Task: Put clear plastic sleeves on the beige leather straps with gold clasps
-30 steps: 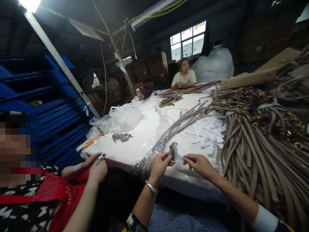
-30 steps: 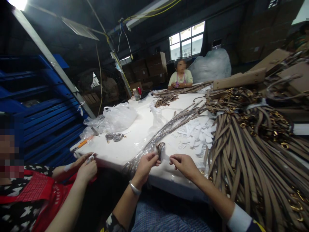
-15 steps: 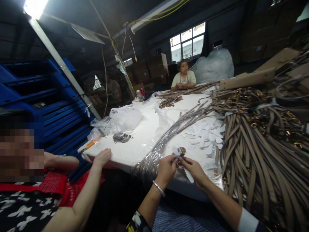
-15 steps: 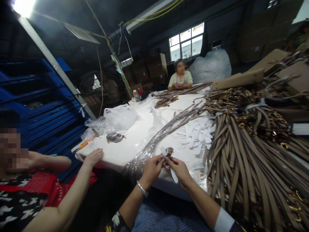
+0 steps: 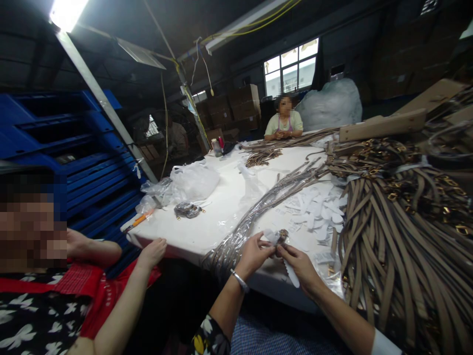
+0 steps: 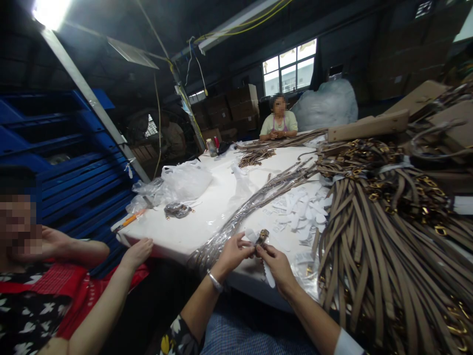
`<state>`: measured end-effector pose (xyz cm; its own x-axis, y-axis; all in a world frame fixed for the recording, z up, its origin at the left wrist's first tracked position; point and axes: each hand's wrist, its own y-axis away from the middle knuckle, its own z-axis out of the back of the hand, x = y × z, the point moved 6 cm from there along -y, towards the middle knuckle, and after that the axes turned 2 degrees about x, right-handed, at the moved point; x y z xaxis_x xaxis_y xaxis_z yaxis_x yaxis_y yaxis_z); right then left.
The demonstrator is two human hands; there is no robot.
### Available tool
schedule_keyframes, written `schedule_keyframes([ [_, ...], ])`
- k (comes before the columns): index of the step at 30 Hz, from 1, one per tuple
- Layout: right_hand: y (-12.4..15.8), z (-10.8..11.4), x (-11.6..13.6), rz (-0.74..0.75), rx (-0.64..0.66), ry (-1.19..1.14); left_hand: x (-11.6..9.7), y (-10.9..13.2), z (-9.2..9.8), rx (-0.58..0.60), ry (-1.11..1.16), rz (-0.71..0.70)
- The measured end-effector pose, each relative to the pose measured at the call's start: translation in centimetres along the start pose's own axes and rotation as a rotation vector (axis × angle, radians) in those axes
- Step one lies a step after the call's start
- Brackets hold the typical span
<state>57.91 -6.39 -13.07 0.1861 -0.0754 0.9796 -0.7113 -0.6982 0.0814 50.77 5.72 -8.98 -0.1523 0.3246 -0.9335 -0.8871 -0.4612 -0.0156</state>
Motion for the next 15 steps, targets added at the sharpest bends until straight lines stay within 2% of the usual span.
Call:
schedule_keyframes([
  [2,0.0,0.0,-0.1,-0.007,0.012,-0.001,-0.4,0.2,-0.1,0.024,-0.052,-0.030],
  [8,-0.3,-0.4,-1.0,-0.040,0.048,-0.059,-1.4,1.7,0.3,-0.090,-0.280,-0.059],
  [15,0.7,-1.0,-1.9,-0.195,0.125,-0.128,-0.7,2.7,-0.1,-0.137,-0.537,-0.090],
])
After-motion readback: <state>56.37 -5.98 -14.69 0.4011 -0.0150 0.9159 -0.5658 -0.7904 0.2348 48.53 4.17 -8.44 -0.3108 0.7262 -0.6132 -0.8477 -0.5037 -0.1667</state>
